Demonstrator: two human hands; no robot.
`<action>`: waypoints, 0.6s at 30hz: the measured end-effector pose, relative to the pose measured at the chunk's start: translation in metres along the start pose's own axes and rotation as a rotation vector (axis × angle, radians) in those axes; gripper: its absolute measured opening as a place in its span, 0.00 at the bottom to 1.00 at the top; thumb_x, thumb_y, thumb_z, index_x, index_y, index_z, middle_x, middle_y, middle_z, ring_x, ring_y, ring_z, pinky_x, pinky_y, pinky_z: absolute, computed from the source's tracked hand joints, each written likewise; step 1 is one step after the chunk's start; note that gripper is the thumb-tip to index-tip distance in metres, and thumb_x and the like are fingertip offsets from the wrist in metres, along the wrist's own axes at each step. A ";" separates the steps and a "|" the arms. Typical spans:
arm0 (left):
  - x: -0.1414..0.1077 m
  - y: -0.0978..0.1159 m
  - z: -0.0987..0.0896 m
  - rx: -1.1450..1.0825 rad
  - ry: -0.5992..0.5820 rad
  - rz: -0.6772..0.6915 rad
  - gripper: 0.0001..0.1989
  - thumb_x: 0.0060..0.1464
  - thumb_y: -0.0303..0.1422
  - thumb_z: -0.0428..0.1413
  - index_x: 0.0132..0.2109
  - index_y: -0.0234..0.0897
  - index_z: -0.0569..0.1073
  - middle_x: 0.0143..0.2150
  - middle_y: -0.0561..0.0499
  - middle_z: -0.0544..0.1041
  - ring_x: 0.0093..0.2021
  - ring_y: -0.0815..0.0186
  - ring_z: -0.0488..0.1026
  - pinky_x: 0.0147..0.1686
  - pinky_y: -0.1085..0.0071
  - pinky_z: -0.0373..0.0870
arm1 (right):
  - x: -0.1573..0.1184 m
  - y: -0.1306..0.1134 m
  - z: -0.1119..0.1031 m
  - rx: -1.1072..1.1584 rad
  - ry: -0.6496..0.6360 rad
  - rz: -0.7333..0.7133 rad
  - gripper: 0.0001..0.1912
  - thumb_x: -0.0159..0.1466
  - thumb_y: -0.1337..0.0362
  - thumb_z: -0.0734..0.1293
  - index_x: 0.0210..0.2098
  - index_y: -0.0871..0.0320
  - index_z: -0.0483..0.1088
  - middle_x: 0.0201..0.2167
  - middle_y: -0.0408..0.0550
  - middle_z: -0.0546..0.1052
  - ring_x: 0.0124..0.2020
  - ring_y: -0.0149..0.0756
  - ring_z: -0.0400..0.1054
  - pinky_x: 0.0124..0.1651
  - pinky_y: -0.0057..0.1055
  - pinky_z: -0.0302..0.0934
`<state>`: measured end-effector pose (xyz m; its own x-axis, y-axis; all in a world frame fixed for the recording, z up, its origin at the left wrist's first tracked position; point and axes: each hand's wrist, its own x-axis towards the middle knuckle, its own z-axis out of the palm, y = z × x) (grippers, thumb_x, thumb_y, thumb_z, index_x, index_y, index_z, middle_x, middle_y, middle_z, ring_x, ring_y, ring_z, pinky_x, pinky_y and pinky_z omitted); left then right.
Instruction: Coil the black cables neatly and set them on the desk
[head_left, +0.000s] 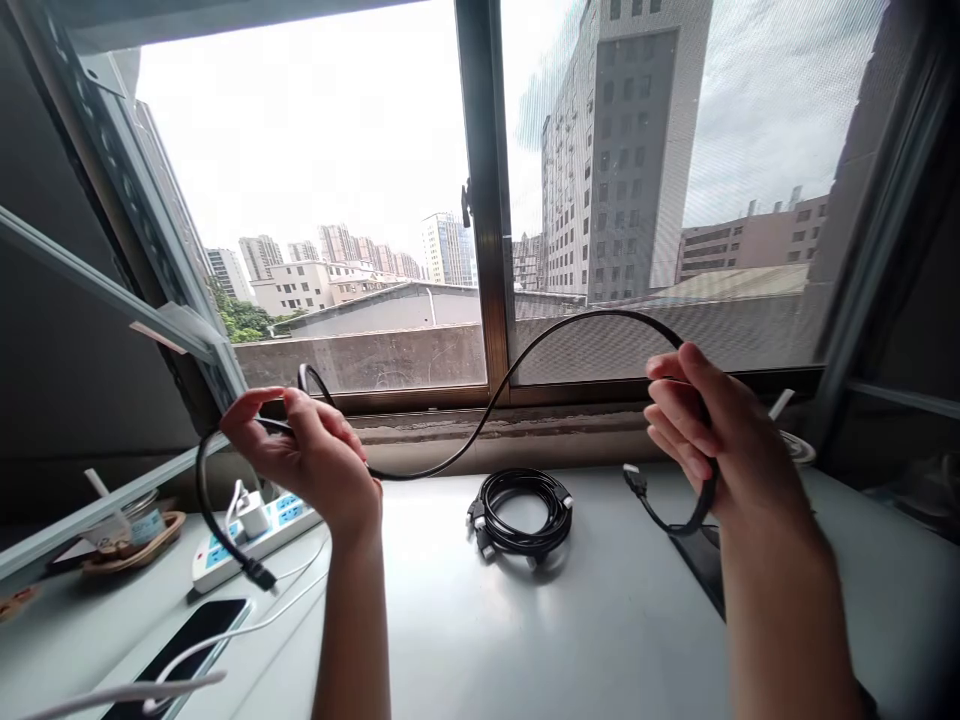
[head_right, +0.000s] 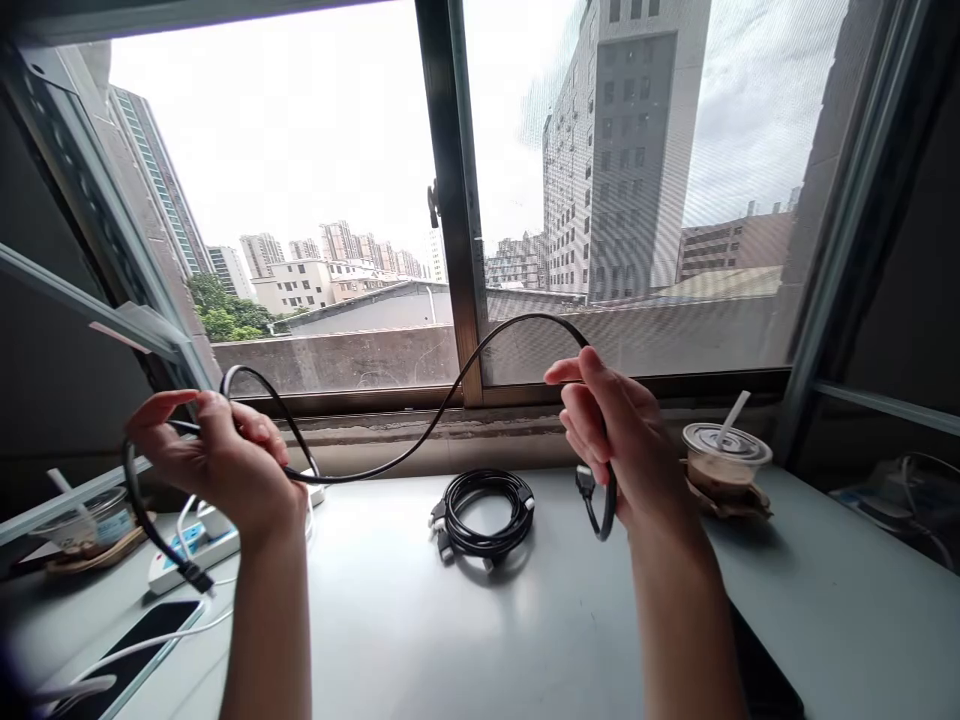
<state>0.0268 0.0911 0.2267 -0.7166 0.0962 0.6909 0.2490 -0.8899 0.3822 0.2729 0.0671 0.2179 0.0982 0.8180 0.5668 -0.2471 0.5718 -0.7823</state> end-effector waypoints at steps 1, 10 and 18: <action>0.000 0.000 0.000 -0.001 -0.017 -0.020 0.06 0.54 0.24 0.47 0.35 0.40 0.60 0.16 0.64 0.53 0.11 0.75 0.48 0.08 0.74 0.41 | -0.002 -0.001 0.000 -0.057 0.008 -0.051 0.16 0.62 0.49 0.62 0.31 0.55 0.72 0.08 0.33 0.52 0.07 0.21 0.43 0.11 0.23 0.38; -0.006 0.008 0.000 0.023 -0.335 -0.324 0.10 0.48 0.24 0.50 0.39 0.41 0.65 0.11 0.67 0.52 0.08 0.75 0.47 0.07 0.77 0.41 | -0.006 0.007 0.014 -0.158 -0.025 -0.248 0.17 0.64 0.52 0.61 0.46 0.50 0.73 0.16 0.38 0.64 0.11 0.24 0.57 0.13 0.24 0.53; -0.014 0.021 -0.002 0.240 -0.801 -0.426 0.18 0.57 0.33 0.48 0.55 0.39 0.59 0.11 0.63 0.63 0.11 0.69 0.62 0.11 0.77 0.59 | -0.007 0.018 0.034 -0.150 -0.264 -0.140 0.23 0.66 0.54 0.58 0.60 0.45 0.59 0.36 0.46 0.72 0.34 0.35 0.73 0.14 0.20 0.65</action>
<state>0.0414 0.0703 0.2238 -0.1389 0.7503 0.6463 0.2608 -0.6019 0.7548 0.2351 0.0693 0.2087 -0.1370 0.6974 0.7034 -0.1019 0.6964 -0.7103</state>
